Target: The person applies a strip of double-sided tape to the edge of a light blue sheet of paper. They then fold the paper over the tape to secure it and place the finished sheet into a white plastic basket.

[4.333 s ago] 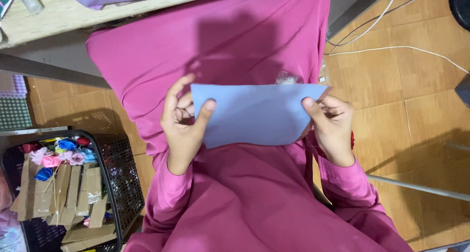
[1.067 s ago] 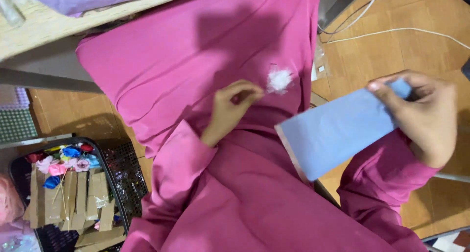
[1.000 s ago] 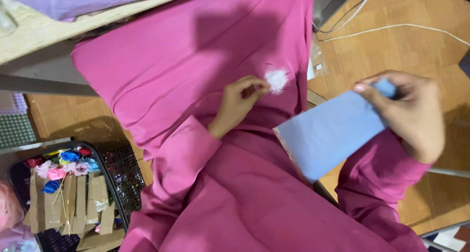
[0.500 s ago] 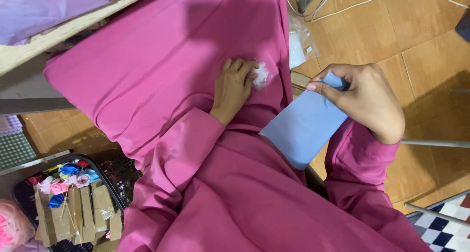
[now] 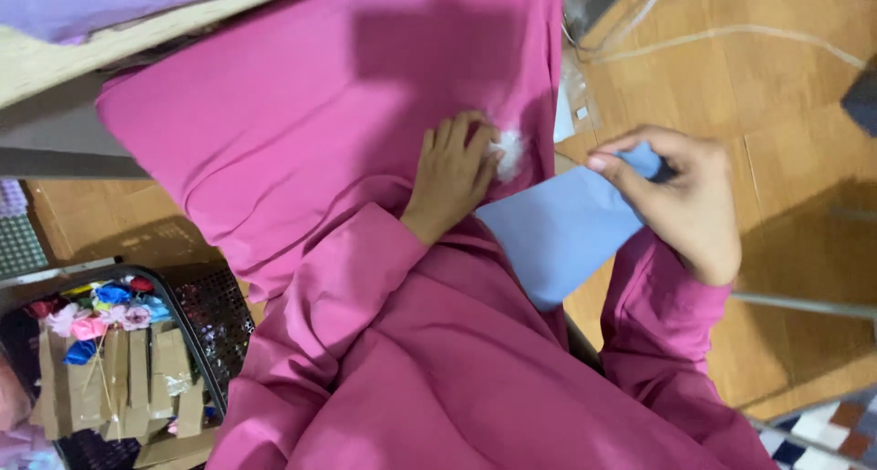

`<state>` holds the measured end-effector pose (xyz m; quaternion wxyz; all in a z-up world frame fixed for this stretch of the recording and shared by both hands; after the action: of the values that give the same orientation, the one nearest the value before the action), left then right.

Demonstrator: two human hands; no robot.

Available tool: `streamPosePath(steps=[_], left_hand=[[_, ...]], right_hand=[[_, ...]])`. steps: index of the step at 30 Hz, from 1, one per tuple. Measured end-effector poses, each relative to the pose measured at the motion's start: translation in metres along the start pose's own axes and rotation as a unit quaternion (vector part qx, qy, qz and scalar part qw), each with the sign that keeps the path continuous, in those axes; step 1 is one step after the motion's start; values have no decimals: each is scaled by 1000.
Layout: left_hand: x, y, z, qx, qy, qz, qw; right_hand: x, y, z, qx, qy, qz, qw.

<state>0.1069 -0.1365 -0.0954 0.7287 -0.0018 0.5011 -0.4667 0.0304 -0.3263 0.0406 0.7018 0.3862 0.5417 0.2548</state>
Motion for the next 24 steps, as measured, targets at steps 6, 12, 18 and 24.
streamPosePath(steps=[6, 12, 18, 24], left_hand=[[-91, -3, -11, -184, -22, -334, 924], [-114, -21, -37, -147, 9, -298, 943], [-139, -33, -35, -148, -52, -400, 903], [-177, -43, -40, -125, -99, -337, 928]], right_hand=[[-3, -15, -11, 33, -61, 47, 996], [2, -13, -14, 7, -65, 114, 991], [13, -8, -14, 44, -103, 108, 988], [8, 51, -26, -209, -212, 140, 945]])
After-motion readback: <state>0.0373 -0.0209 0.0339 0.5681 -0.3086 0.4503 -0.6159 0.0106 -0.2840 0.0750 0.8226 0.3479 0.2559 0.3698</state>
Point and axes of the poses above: each hand's wrist, its own z-axis towards the middle knuckle, its own x-axis out of the palm, y = z × x, the point moved 6 cm from there along z, towards the middle knuckle, and after that the axes turned 10 degrees about -y, right-handed, at the moved point
